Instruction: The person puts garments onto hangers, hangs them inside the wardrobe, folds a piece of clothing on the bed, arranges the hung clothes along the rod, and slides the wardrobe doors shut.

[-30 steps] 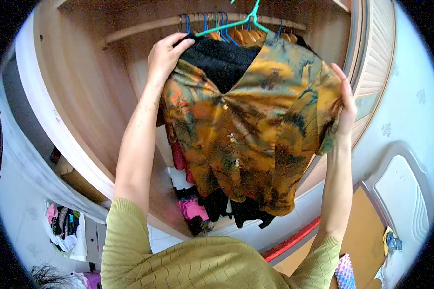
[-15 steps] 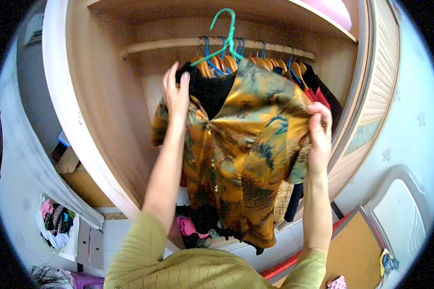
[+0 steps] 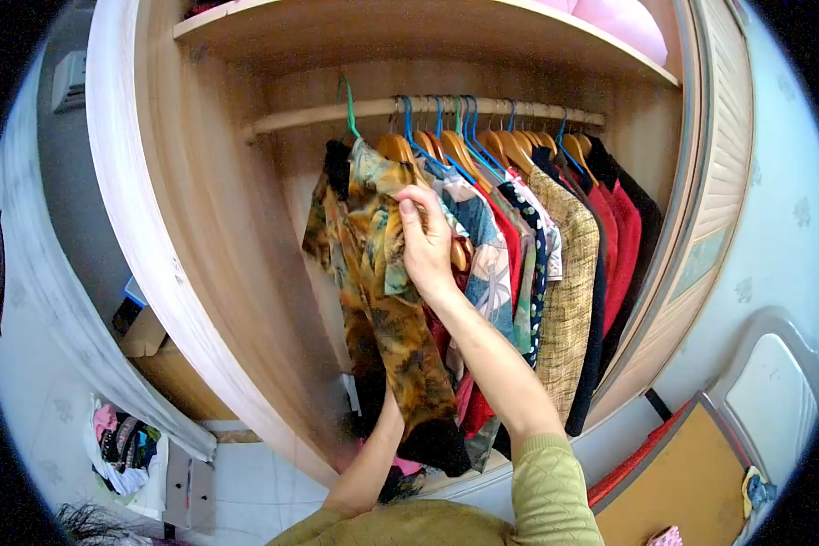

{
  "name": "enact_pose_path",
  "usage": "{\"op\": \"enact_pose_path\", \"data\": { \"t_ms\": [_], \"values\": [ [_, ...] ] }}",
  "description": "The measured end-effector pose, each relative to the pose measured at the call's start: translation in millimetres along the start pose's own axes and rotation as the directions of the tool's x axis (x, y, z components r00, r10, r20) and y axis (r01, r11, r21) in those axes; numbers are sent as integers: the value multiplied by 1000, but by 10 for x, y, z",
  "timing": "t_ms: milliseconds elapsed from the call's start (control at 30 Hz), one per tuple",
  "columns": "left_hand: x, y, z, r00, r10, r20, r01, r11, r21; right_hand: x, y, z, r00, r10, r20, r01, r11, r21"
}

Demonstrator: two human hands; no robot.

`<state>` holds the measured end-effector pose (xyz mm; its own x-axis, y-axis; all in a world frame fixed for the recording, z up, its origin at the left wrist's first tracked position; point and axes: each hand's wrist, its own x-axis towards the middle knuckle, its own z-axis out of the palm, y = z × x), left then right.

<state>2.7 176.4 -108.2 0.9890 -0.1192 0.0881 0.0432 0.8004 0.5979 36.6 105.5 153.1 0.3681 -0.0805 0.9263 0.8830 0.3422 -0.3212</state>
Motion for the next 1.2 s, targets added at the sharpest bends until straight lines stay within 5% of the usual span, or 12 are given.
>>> {"op": "enact_pose_path", "data": {
  "t_ms": [100,167,367,433,500,567,600,700,833,900,1033,1200],
  "values": [
    [23,344,376,877,413,-245,-337,893,298,-80,281,75,999,-48,-14,47,994,-97],
    [-33,657,705,758,633,-160,-498,719,485,-150,342,54,998,-66,0,65,985,-161],
    [420,1251,1306,608,791,72,-698,489,523,-96,503,-27,999,-49,-21,41,958,-283],
    [670,1383,1443,597,786,159,-726,445,524,28,401,17,993,42,-109,-43,999,-12],
    [522,1351,2008,604,775,188,-712,418,564,-14,339,-159,999,20,30,-1,837,-547],
    [591,1297,2095,581,777,241,-723,356,592,-228,374,-45,960,280,18,-279,959,-42],
    [643,1251,2126,563,782,266,-726,315,611,-342,193,-117,965,261,-40,-261,965,-8],
    [735,1142,1987,475,807,352,-707,111,699,-711,-295,85,971,90,-223,-96,995,-16],
    [1002,761,1661,357,814,458,-619,-161,769,-1436,-50,-575,986,22,-165,-61,969,-239],
    [1051,562,1437,344,803,486,-571,-232,788,-2017,24,-990,968,201,-148,-236,931,-279],
    [1055,230,979,363,789,496,-492,-289,821,-3394,-53,-1595,656,518,-550,-754,491,-436],
    [977,-218,547,447,758,475,-462,-259,848,-4845,-1075,-1878,198,517,-833,-941,-137,-309]
  ]
}}
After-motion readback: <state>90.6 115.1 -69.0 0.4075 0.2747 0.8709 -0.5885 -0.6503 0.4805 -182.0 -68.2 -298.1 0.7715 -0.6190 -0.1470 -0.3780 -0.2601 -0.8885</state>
